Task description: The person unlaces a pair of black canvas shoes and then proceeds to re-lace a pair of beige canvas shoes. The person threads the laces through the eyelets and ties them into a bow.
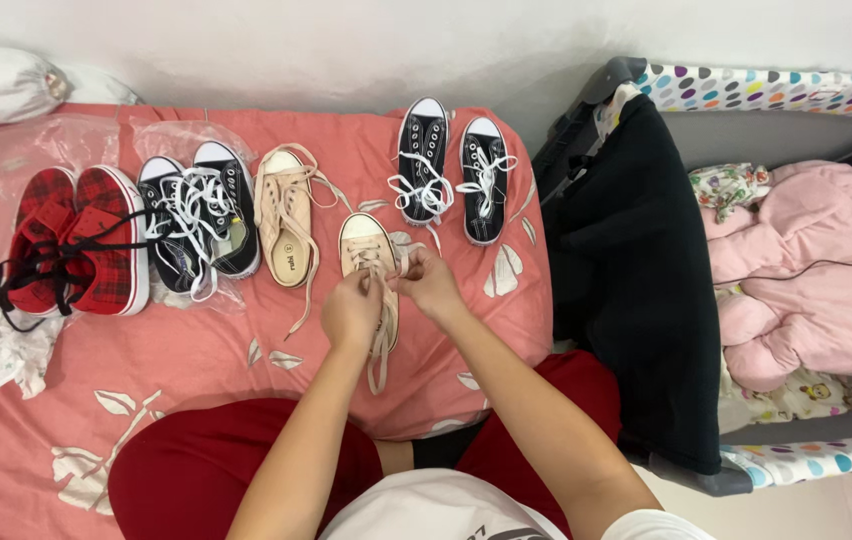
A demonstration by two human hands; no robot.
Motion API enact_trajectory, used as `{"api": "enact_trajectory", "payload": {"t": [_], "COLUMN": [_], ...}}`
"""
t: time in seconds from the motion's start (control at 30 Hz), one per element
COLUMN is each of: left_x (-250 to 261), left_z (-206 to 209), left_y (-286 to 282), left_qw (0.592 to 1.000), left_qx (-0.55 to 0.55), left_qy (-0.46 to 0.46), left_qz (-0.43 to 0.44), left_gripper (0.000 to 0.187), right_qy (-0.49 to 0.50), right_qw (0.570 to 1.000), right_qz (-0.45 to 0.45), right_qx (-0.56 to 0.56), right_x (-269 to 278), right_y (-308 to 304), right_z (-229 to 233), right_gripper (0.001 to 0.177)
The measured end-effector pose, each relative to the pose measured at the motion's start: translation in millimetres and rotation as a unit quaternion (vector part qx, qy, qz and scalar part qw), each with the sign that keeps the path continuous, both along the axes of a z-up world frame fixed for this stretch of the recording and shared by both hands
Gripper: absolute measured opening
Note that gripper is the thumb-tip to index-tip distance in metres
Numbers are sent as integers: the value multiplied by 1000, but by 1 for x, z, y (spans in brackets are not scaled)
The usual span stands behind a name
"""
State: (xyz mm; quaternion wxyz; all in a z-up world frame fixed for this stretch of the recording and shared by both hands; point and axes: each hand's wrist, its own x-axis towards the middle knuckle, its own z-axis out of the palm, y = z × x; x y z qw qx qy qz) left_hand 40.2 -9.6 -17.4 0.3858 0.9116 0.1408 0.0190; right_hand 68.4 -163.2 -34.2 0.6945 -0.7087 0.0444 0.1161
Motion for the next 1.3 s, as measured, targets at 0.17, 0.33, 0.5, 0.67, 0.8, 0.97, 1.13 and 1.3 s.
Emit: {"api": "enact_trajectory", "payload": {"t": [0.17,0.33,0.5,0.67,0.8,0.97,1.13,1.3], "left_x": [21,30,24,22,23,22,19,12], "left_z": [3,-39,-79,-96,-99,-96,-89,-77], "left_y": [-7,7,24,30,33,33,28,25], "left_qw": [998,987,925,913,902,902,915,930], "left_qx": [49,-154,-369,-396,-420,-418,-392,-364], "left_qy": [47,42,26,32,40,47,20,-4], "left_qz": [-11,-23,-90,-95,-90,-91,-92,-51], "left_gripper": [35,36,23,25,28,32,28,23], "right_qy": [8,-62,-100,-133,-138,-163,-156,-116], "right_qw": [1000,998,986,962,959,957,953,957], "right_qz": [-20,-21,-12,-54,-60,-37,-21,-24], "right_qx": [-2,-15,-132,-231,-240,-239,-259,-266], "right_x": [-1,0,-2,1,10,9,11,12], "right_y": [-4,-3,12,26,28,29,34,38], "right_z": [-2,-16,-22,-17,-12,-5,2,4], "right_gripper": [20,21,19,17,17,16,16,19]}}
